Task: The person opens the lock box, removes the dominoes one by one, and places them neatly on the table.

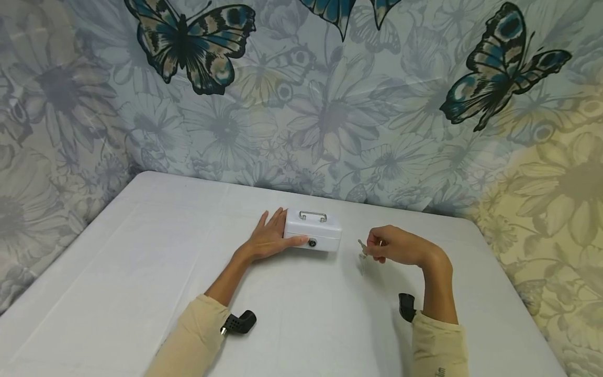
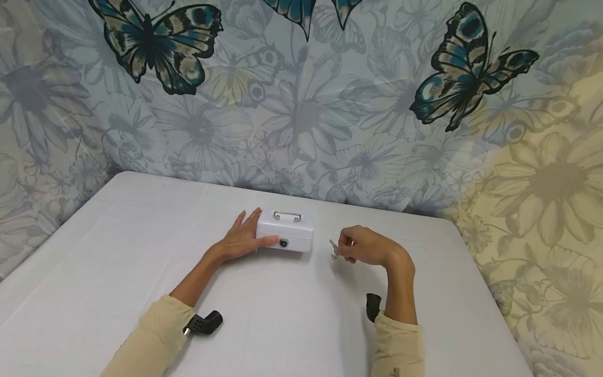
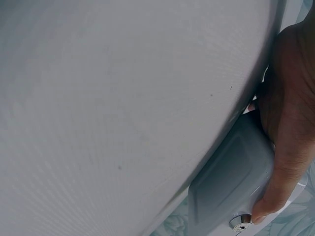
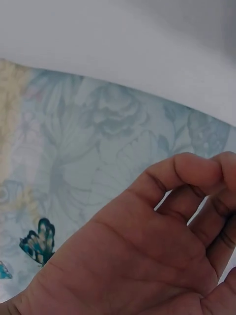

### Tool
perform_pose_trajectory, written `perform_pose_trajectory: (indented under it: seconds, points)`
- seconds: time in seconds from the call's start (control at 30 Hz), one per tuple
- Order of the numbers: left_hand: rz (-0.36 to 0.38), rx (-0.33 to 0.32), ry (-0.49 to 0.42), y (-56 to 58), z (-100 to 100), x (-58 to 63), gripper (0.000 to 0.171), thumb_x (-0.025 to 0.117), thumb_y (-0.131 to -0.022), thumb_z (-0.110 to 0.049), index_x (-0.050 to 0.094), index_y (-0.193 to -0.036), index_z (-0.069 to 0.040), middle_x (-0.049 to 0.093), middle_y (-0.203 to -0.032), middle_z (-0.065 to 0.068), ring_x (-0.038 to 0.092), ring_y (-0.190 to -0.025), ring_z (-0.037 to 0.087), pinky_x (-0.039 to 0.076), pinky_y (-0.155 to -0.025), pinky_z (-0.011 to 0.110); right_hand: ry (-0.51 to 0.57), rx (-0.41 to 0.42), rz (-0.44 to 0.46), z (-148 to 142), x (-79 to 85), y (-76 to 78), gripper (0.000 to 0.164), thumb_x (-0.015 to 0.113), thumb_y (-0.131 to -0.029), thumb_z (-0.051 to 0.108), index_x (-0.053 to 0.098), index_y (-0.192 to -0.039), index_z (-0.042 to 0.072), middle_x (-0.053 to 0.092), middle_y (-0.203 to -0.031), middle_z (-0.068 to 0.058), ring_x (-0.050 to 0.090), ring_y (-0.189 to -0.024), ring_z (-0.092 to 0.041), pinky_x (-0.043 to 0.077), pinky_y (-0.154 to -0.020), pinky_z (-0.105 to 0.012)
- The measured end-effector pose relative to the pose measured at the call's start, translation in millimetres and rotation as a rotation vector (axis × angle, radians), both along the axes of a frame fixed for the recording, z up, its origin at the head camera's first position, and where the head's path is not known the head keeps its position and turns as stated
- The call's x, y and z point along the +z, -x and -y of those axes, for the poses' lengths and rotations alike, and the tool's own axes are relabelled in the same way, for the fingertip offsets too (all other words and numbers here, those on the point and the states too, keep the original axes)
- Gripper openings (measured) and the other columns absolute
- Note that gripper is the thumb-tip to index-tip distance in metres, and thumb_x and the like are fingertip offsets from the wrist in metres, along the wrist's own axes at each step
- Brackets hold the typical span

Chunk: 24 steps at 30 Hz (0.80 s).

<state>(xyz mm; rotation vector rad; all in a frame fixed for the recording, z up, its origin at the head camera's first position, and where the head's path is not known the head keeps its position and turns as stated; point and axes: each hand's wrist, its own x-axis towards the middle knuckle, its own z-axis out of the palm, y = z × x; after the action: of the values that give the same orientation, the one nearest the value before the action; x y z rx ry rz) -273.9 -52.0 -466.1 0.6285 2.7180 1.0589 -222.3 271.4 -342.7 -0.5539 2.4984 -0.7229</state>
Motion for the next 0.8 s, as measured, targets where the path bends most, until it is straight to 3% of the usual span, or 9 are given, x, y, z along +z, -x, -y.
perform_pose_trajectory:
  seconds: [0.23,0.47,0.8]
  points:
    - [0.002,-0.006,0.004,-0.4,-0.5,1.8,0.13,0.048,-0.08,-0.092,0.018,-0.166,-0.001,0.023,-0.175,0.017,0.01,-0.166,0.032,-0.005,-0.134,0.055,0.031,0.03,-0.024,7.3,8.0,-5.3,0.019,0.064,-0.102,0.02,0.062,-0.089,0.006,0.059,-0.077,-0.002,0.053,-0.073,-0.014,0.042,-0.064,-0.025]
    - [-0.018,0.011,-0.005,-0.5,-1.0,-0.9,0.135,0.043,-0.076,-0.098,0.02,-0.166,0.001,0.024,-0.174,0.019,0.013,-0.166,0.034,-0.003,-0.134,0.055,0.059,0.066,-0.015,22.5,9.2,-6.0,0.017,0.061,-0.102,0.019,0.063,-0.09,0.007,0.055,-0.077,0.001,0.052,-0.076,-0.015,0.042,-0.065,-0.025]
    - [-0.012,0.018,0.008,-1.9,-1.6,-2.3,0.137,0.042,-0.076,-0.1,0.018,-0.166,0.001,0.023,-0.174,0.02,0.012,-0.166,0.034,-0.004,-0.134,0.055,0.08,0.152,0.013,46.6,0.7,-3.4,0.02,0.058,-0.1,0.014,0.06,-0.081,0.01,0.04,-0.072,0.005,0.037,-0.068,-0.009,0.029,-0.059,-0.022]
